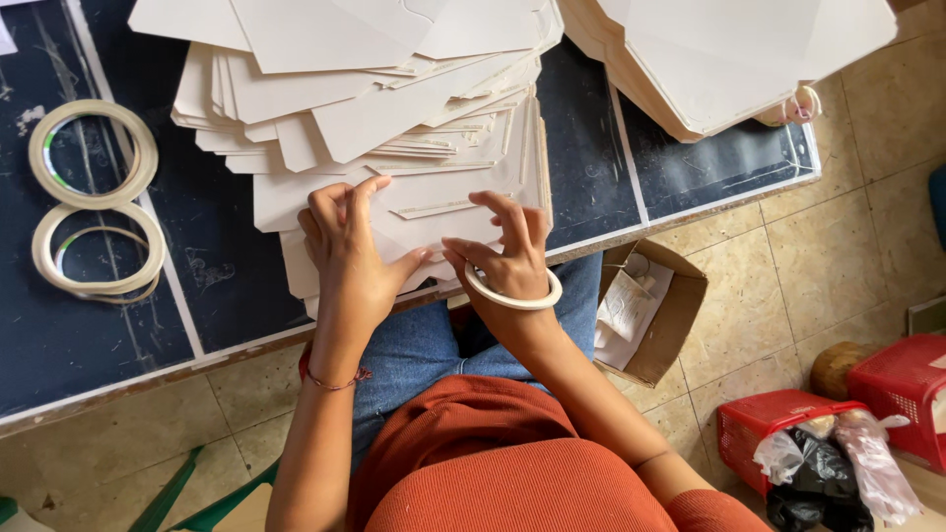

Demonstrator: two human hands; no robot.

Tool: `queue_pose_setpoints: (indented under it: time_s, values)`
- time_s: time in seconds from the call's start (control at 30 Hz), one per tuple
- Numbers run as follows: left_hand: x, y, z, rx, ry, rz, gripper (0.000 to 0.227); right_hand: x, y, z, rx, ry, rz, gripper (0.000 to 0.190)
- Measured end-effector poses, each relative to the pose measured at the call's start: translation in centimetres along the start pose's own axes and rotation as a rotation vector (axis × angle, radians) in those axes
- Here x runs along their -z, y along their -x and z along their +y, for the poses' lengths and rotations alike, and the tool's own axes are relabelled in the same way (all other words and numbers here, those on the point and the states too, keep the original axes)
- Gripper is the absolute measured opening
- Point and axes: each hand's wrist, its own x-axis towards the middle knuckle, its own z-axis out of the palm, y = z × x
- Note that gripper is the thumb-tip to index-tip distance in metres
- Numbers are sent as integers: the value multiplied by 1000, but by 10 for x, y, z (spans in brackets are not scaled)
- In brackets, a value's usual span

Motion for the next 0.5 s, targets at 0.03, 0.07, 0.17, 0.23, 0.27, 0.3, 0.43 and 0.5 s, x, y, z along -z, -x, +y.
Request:
queue_pose_setpoints:
  time_s: [0.03, 0.07, 0.17, 0.23, 0.27, 0.3, 0.43, 0.5]
  values:
    - [1, 0, 1, -6, 3, -4, 100, 6, 1, 9, -3, 6, 3, 5]
    - [1, 0, 1, -7, 4, -1, 99, 12, 2, 19, -35, -11, 18, 8]
    - [2, 0, 5, -10, -13, 1, 98, 43, -2, 50, -78, -5, 39, 15]
    - [-4, 0, 10, -6, -30, -3, 96, 58, -4, 61, -92, 18, 40, 17]
    - [-10, -3, 14, -18, -57, 3, 98, 59, -6, 60, -133, 35, 46, 17]
    - [-15, -6, 19, -31, -83, 8, 100, 61, -8, 60, -173, 52, 53, 18]
    - [-44, -19, 50, -78, -66, 6, 98, 55, -8, 67, -162, 98, 62, 19]
    - [-57, -24, 61, -116, -80, 14, 94, 52, -7, 71, -141, 118, 60, 21]
